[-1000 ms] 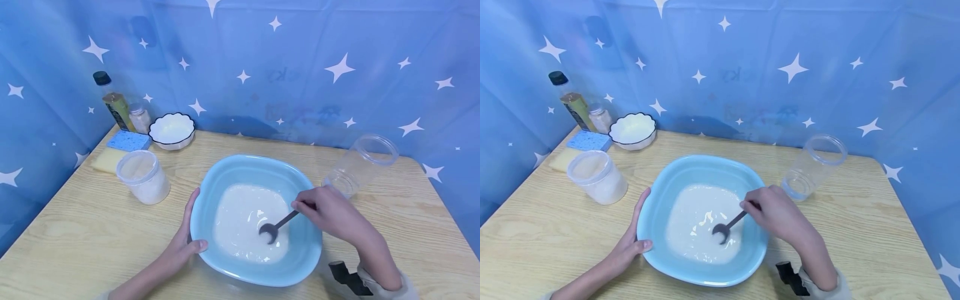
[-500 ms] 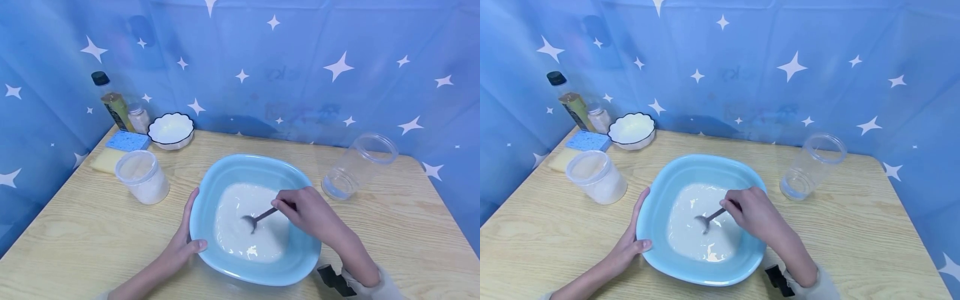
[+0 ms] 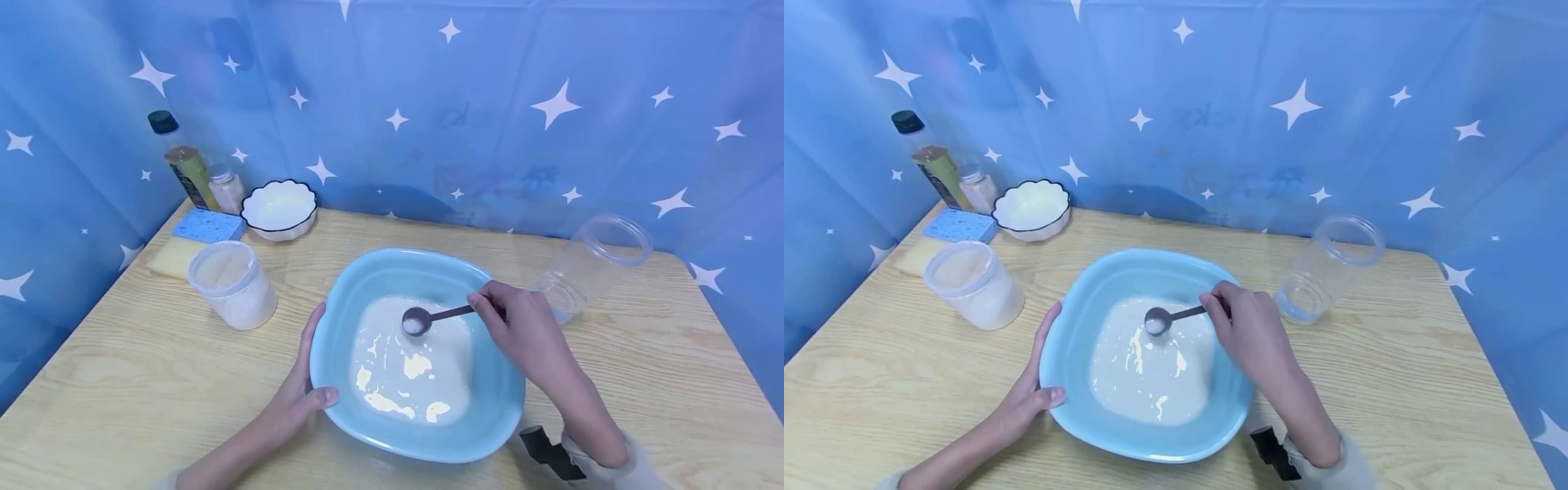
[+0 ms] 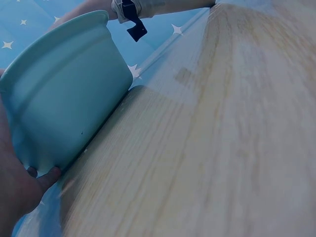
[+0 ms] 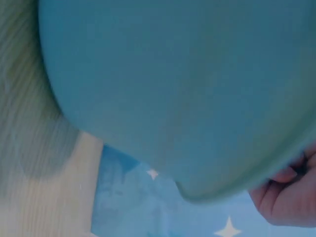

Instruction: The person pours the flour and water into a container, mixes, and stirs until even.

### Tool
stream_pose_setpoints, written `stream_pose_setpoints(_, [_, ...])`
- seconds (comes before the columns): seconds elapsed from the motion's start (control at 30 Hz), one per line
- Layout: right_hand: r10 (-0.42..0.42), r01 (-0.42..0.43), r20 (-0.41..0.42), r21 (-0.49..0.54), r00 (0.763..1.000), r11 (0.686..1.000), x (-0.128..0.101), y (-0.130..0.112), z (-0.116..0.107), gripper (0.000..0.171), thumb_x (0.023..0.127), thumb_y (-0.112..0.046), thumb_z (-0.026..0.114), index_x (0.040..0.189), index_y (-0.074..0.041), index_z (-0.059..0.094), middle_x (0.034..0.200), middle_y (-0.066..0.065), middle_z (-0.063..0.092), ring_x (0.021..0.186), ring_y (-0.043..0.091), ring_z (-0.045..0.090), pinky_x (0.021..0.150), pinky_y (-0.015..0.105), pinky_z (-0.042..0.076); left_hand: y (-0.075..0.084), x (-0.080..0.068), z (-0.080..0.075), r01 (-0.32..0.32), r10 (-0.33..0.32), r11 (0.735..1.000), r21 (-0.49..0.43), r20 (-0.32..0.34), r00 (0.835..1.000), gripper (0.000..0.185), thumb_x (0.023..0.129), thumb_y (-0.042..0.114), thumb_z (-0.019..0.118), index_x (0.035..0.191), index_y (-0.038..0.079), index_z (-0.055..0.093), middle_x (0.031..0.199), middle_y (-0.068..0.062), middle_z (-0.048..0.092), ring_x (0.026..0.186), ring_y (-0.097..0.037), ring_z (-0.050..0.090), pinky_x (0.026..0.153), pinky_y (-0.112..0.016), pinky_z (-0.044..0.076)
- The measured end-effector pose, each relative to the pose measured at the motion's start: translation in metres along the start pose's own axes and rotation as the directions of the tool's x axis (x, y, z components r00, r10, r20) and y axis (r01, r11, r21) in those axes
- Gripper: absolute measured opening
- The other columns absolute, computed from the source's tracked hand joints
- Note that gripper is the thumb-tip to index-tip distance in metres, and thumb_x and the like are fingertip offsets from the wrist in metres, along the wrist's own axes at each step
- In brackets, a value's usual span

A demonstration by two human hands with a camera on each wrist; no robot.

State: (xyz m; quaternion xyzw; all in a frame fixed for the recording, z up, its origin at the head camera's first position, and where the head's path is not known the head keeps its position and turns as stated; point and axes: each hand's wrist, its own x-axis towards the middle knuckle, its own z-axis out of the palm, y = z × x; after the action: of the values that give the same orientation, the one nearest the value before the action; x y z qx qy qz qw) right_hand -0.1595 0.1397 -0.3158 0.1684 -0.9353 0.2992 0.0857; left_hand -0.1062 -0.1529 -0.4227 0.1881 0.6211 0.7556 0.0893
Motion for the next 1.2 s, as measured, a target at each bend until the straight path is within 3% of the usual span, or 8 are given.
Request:
stream_pose_setpoints(0.3, [0.061, -0.064, 0.04, 0.082, 0.997, 0.995, 0.013, -0.017, 0.023, 0.021, 0.093, -0.016, 0.055, 0.074, -0.009, 0.057, 0.054, -0.004, 0.046, 0.046, 0.014, 0.039, 0.045, 0.027, 0.035, 0.001, -0.001, 0.001, 0.018, -0.019, 1.0, -0.007, -0.02, 1.0, 0.097, 0.078, 0.005, 0.056, 0.149, 0.03, -0.004, 0.152, -0.012, 0.006, 0.123, -0.051, 0.03, 0.076, -0.045, 0.054])
stream_pose_setpoints(0.47, [0.044, -0.045, 0.045, 0.022, 0.998, 0.999, 0.018, -0.016, 0.036, 0.02, 0.091, -0.013, 0.057, 0.071, -0.009, 0.059, 0.055, -0.008, 0.051, 0.046, 0.012, 0.041, 0.047, 0.028, 0.038, 0.001, 0.0, 0.0, 0.004, -0.004, 1.0, -0.018, -0.016, 1.0, 0.096, 0.078, 0.005, 0.055, 0.149, 0.028, -0.005, 0.152, -0.011, 0.005, 0.123, -0.051, 0.03, 0.073, -0.046, 0.054])
stream_pose_setpoints(0.6, [0.036, -0.035, 0.024, -0.05, 0.999, 0.998, 0.016, -0.013, 0.038, 0.024, 0.089, -0.013, 0.06, 0.066, -0.01, 0.058, 0.051, -0.007, 0.046, 0.045, 0.012, 0.038, 0.046, 0.028, 0.035, 0.0, 0.0, -0.001, -0.008, 0.008, 1.0, -0.012, -0.006, 1.0, 0.096, 0.078, 0.006, 0.055, 0.149, 0.028, -0.005, 0.152, -0.011, 0.005, 0.124, -0.051, 0.029, 0.074, -0.045, 0.054])
stream_pose_setpoints(0.73, [0.027, -0.026, 0.007, -0.121, 1.0, 0.992, 0.014, -0.01, 0.032, 0.031, 0.088, -0.011, 0.061, 0.059, -0.011, 0.051, 0.048, -0.004, 0.038, 0.045, 0.014, 0.035, 0.048, 0.029, 0.033, 0.0, 0.0, 0.0, -0.008, 0.008, 1.0, -0.004, -0.004, 1.0, 0.096, 0.078, 0.007, 0.056, 0.149, 0.028, -0.004, 0.152, -0.011, 0.005, 0.125, -0.05, 0.028, 0.076, -0.044, 0.054])
stream_pose_setpoints(0.93, [0.091, -0.088, 0.012, -0.169, 0.996, 0.982, 0.011, -0.006, 0.013, 0.03, 0.088, -0.008, 0.059, 0.059, -0.008, 0.052, 0.049, 0.0, 0.037, 0.046, 0.017, 0.036, 0.047, 0.029, 0.033, 0.001, -0.001, 0.001, 0.002, -0.002, 1.0, 0.0, -0.008, 1.0, 0.096, 0.078, 0.007, 0.056, 0.149, 0.031, -0.003, 0.152, -0.011, 0.006, 0.125, -0.05, 0.028, 0.076, -0.044, 0.053])
stream_pose_setpoints(1.2, [0.139, -0.108, 0.143, -0.205, 0.98, 0.973, 0.002, -0.005, -0.018, 0.028, 0.089, -0.009, 0.058, 0.061, -0.009, 0.056, 0.05, 0.0, 0.037, 0.047, 0.016, 0.034, 0.047, 0.028, 0.031, 0.002, -0.001, 0.002, 0.02, -0.02, 1.0, -0.003, -0.009, 1.0, 0.095, 0.078, 0.005, 0.054, 0.149, 0.031, -0.004, 0.152, -0.01, 0.004, 0.125, -0.051, 0.027, 0.076, -0.045, 0.053])
